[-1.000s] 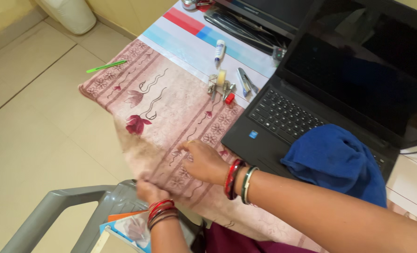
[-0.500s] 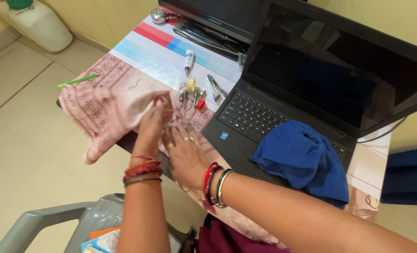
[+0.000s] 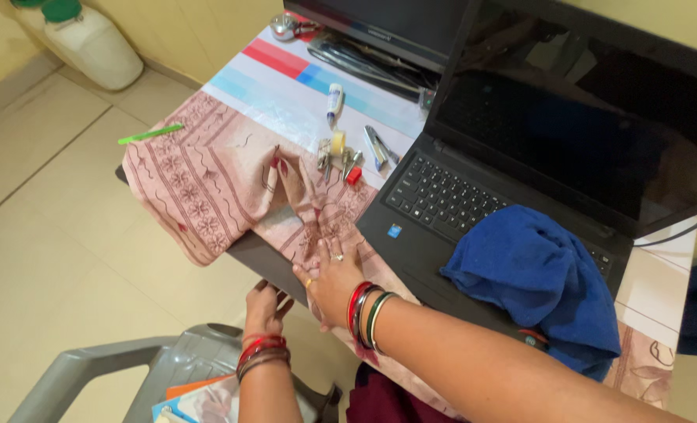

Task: The person picks up and arranges a workbook, a notepad, and a blue cloth on a desk, then places stationery items and a padlock into a pencil case before zipping it closed.

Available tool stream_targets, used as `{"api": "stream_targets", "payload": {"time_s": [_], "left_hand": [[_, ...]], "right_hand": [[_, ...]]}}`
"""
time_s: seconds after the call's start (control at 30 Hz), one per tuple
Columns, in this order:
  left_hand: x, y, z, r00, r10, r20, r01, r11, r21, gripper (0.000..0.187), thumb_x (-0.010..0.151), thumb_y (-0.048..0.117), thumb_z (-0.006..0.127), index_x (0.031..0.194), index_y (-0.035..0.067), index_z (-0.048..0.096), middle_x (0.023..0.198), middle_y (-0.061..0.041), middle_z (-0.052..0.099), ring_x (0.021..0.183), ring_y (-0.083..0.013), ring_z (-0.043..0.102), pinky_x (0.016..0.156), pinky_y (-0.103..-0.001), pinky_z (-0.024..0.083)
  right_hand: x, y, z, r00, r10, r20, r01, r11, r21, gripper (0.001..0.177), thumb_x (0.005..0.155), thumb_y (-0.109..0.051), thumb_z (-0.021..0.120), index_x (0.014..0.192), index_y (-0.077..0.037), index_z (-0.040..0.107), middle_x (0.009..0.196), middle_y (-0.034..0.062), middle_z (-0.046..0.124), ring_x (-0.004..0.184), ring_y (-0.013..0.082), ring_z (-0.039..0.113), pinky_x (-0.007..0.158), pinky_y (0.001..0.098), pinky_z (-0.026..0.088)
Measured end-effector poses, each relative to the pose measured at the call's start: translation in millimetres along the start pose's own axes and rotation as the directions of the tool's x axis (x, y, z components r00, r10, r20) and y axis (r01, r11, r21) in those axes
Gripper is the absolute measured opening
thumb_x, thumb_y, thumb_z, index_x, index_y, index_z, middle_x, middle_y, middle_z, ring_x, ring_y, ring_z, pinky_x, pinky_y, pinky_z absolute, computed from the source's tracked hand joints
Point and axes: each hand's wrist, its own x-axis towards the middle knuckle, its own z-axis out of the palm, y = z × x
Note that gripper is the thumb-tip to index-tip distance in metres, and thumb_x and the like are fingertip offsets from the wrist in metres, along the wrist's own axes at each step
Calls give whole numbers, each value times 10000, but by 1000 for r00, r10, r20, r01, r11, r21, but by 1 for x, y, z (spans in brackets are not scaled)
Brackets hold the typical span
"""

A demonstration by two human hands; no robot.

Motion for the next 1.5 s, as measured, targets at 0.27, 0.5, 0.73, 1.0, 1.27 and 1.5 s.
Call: {"api": "stream_targets", "payload": {"time_s": [0.27,0.5,0.73,1.0,1.27,1.5], "left_hand": [[12,-19,29,993,-98,-71,82,975,-208,316,931,226,689,1215,89,690,977,-27,745,793,-190,690,656,-395,562],[15,-37,52,978,-120,-171,53,935,-350,342,932,260,684,1121,-24,720,987,-127,747,732,-244,667,606,-411,517],[-66,-7,68,852,-54,-520,-6,994,-112,303,899,126,618,1010,-151,673,984,-196,728,776,-257,651,646,-433,521],[-71,-46,-37,722,-27,-692,50,999,13,308,945,119,565,1009,-178,620,971,-261,694,774,-324,697,636,-485,525],[-43,-114,-135,764,-5,-645,-64,995,-83,357,962,135,657,1179,-141,590,1151,-196,675,938,-243,643,812,-398,524],[-40,-111,-138,761,54,-647,-25,998,55,417,952,161,705,1237,-110,565,1165,-180,665,959,-233,655,840,-380,521]], "right_hand": [[20,-17,29,993,70,-97,-75,996,-50,1035,802,-374,826,1632,-146,252,1580,417,218,1406,605,312,1037,712,346],[17,-24,28,989,135,-61,-126,983,137,848,910,-242,683,1616,-142,225,1603,410,96,1443,612,221,907,739,459],[3,-21,20,988,141,-57,-123,962,243,850,948,-199,646,1630,-125,146,1618,398,14,1484,589,119,912,753,460],[2,-28,18,989,147,1,-146,977,156,1023,872,-193,742,1643,-101,76,1620,415,-23,1496,584,76,976,706,436],[-6,-31,7,982,163,98,-180,965,191,1182,793,-244,850,1647,-125,41,1647,377,-78,1537,531,50,1074,660,385],[-10,-27,1,988,136,77,-149,969,198,1230,774,-259,883,1650,-109,32,1641,387,-95,1528,544,42,1061,664,406]]}}
